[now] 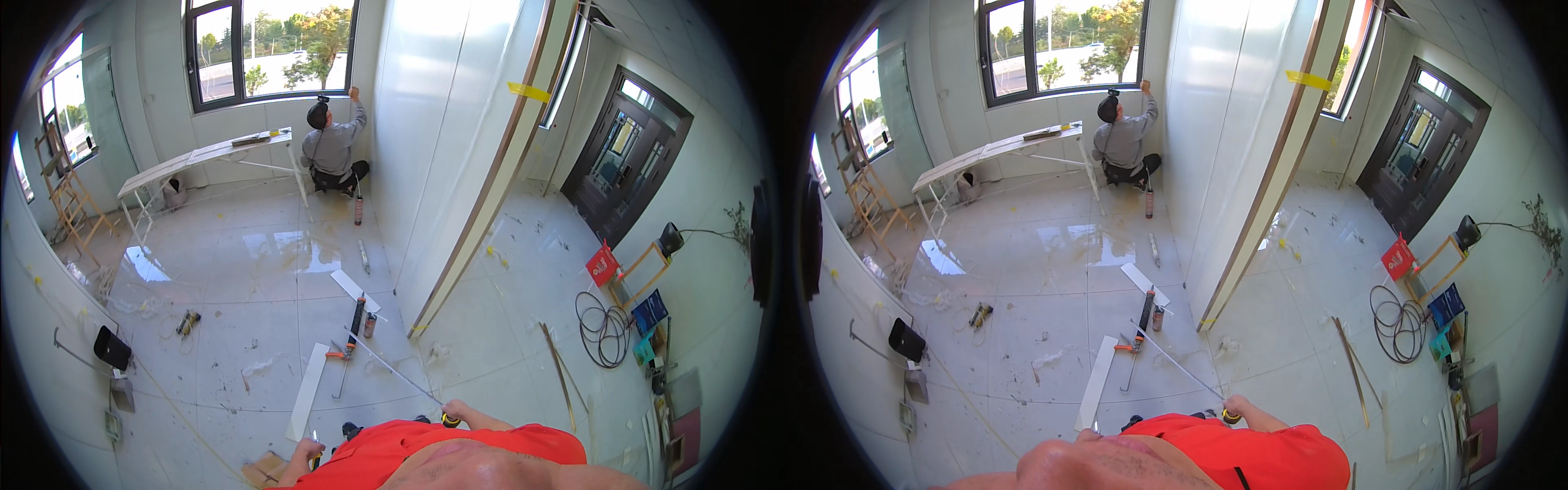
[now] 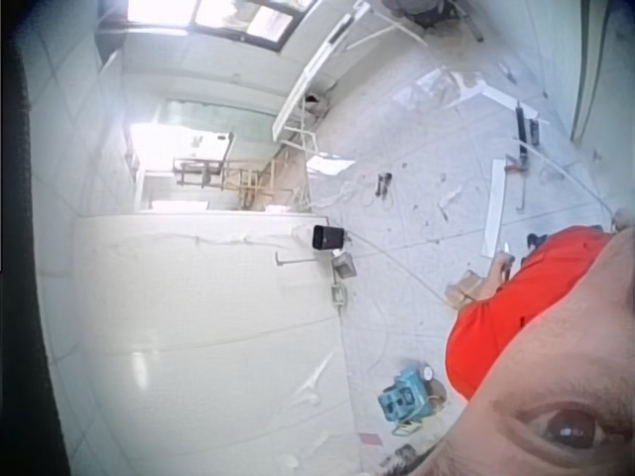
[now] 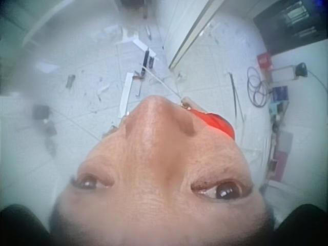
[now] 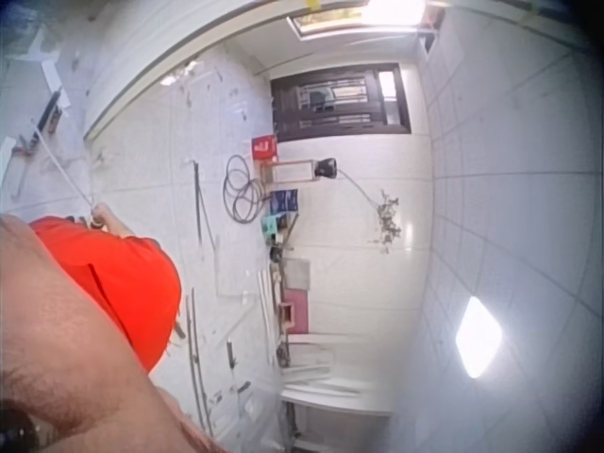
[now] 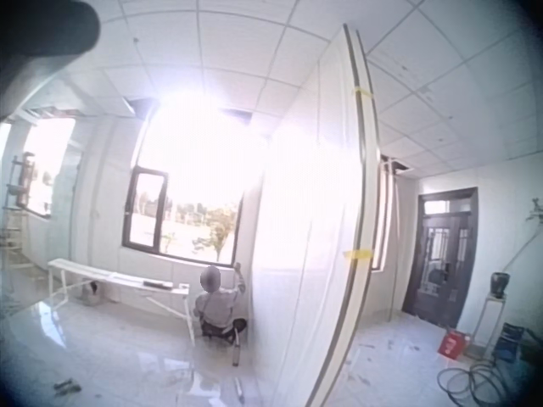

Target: The person measures a window frame with a tape measure, then cuts a metal strip to length using shears. The person repeats measuring and cutting actions on multiple metal strips on the floor.

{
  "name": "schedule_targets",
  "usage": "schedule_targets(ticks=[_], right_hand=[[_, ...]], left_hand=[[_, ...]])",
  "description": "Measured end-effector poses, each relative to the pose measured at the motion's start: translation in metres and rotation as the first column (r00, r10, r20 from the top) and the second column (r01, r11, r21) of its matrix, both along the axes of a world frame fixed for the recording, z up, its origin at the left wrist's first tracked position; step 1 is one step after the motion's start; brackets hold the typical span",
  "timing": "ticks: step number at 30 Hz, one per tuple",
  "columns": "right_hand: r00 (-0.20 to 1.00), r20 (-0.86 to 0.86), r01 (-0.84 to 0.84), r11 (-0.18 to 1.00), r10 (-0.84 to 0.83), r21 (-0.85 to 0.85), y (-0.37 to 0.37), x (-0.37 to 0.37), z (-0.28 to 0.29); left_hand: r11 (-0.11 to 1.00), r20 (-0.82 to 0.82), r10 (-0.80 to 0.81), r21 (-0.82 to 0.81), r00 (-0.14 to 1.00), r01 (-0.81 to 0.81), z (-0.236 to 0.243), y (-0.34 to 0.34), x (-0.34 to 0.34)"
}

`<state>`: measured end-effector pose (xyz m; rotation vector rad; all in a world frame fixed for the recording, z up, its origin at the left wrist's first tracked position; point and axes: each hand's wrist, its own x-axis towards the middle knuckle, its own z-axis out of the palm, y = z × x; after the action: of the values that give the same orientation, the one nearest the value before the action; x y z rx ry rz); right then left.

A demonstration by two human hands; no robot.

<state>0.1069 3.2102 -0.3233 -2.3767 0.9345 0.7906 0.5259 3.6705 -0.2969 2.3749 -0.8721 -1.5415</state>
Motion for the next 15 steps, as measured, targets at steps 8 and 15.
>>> schedule_targets(ticks=[8,15], right_hand=[[0.978,-0.057,-0.204,0.978,0.201,-0.050,-0.002,0.002,-0.007],[0.915,-0.098,-0.399,0.913,0.391,-0.083,-0.030,0.024,-0.010]], left_hand=[[0.982,0.095,0.166,0.072,0.981,-0.174,0.019,-0.007,-0.003],[0.920,0.046,0.375,0.101,0.926,-0.378,0.001,0.023,-0.002]])
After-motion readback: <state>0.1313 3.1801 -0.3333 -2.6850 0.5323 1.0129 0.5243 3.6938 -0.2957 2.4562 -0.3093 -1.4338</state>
